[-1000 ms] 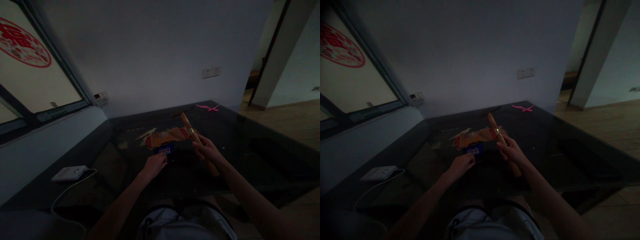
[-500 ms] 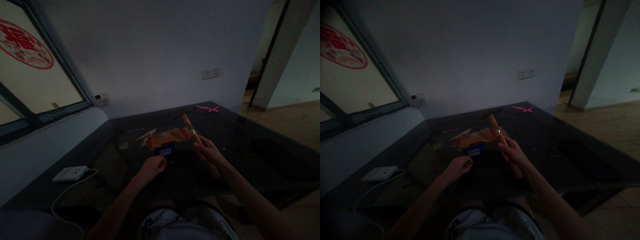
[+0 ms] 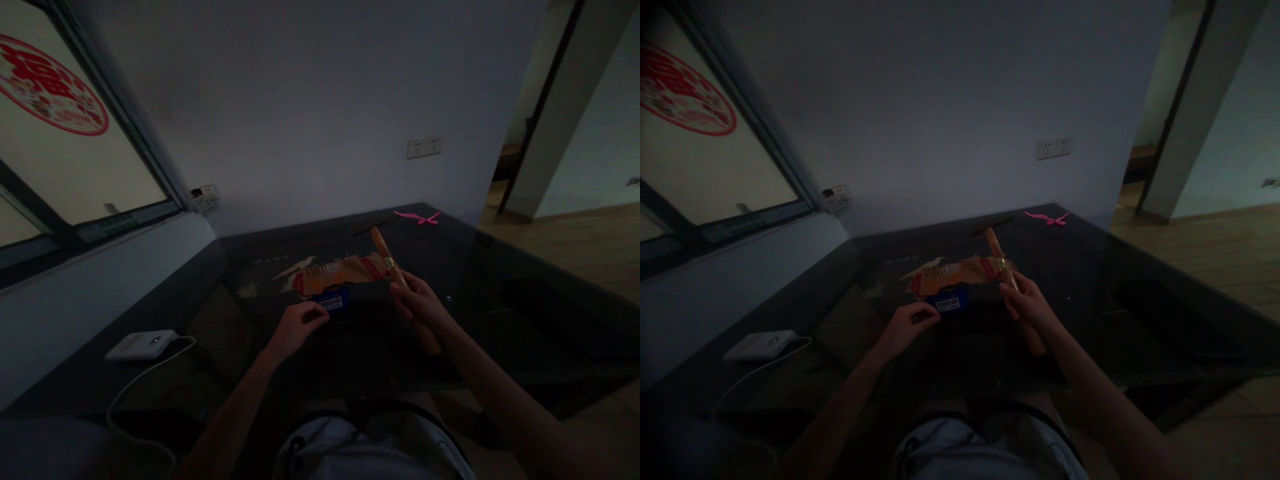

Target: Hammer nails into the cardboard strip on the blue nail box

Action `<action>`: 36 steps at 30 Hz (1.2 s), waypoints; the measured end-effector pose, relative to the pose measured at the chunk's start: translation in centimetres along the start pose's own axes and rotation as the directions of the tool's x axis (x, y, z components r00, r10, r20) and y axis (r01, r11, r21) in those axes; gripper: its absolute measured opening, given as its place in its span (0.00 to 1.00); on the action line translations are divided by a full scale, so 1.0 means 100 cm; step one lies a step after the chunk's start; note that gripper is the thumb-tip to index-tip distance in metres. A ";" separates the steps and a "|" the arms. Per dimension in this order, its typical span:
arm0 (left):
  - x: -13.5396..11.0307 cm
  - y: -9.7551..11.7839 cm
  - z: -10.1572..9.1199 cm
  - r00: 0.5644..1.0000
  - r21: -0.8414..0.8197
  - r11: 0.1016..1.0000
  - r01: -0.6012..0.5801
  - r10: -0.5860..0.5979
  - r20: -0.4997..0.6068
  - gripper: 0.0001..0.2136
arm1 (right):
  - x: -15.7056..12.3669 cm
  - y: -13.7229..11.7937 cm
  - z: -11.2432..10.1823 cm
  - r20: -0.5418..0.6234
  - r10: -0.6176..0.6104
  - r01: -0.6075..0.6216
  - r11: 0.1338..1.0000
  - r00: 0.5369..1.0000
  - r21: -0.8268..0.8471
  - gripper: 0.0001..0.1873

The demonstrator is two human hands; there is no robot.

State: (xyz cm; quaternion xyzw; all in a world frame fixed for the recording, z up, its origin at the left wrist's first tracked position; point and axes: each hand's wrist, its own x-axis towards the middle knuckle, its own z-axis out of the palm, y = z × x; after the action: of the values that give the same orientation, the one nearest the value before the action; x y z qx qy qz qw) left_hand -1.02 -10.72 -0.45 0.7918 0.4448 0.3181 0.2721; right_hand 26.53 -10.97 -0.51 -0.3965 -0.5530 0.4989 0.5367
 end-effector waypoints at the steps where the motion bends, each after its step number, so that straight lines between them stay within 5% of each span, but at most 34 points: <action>1: 0.000 0.002 -0.001 1.000 -0.028 1.000 0.009 -0.010 -0.015 0.08 | 0.000 0.000 0.000 -0.002 0.003 -0.003 1.000 1.000 -0.011 0.23; 7: 0.025 0.015 -0.016 0.962 -0.069 0.991 -0.116 0.094 -0.256 0.09 | 0.001 0.005 0.000 -0.009 0.008 -0.008 1.000 1.000 -0.007 0.23; 15: 0.107 -0.004 -0.018 0.860 -0.042 0.985 -0.165 0.123 -0.495 0.09 | 0.000 0.007 0.003 -0.010 0.001 -0.001 1.000 1.000 0.006 0.22; 20: 0.130 -0.017 -0.006 0.866 0.012 0.986 -0.168 0.154 -0.475 0.06 | 0.001 0.008 0.002 -0.003 0.004 -0.004 1.000 1.000 0.001 0.20; 36: 0.124 -0.025 0.001 0.918 -0.012 0.989 -0.146 0.131 -0.373 0.07 | -0.003 0.003 0.005 -0.007 0.022 -0.022 0.997 1.000 -0.073 0.20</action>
State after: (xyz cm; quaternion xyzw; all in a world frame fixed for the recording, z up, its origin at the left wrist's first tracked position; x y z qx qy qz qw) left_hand 2.75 1.24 0.94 0.7412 0.4246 0.4893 0.1757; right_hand 26.02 -11.26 -0.78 -0.4234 -0.5648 0.4833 0.5178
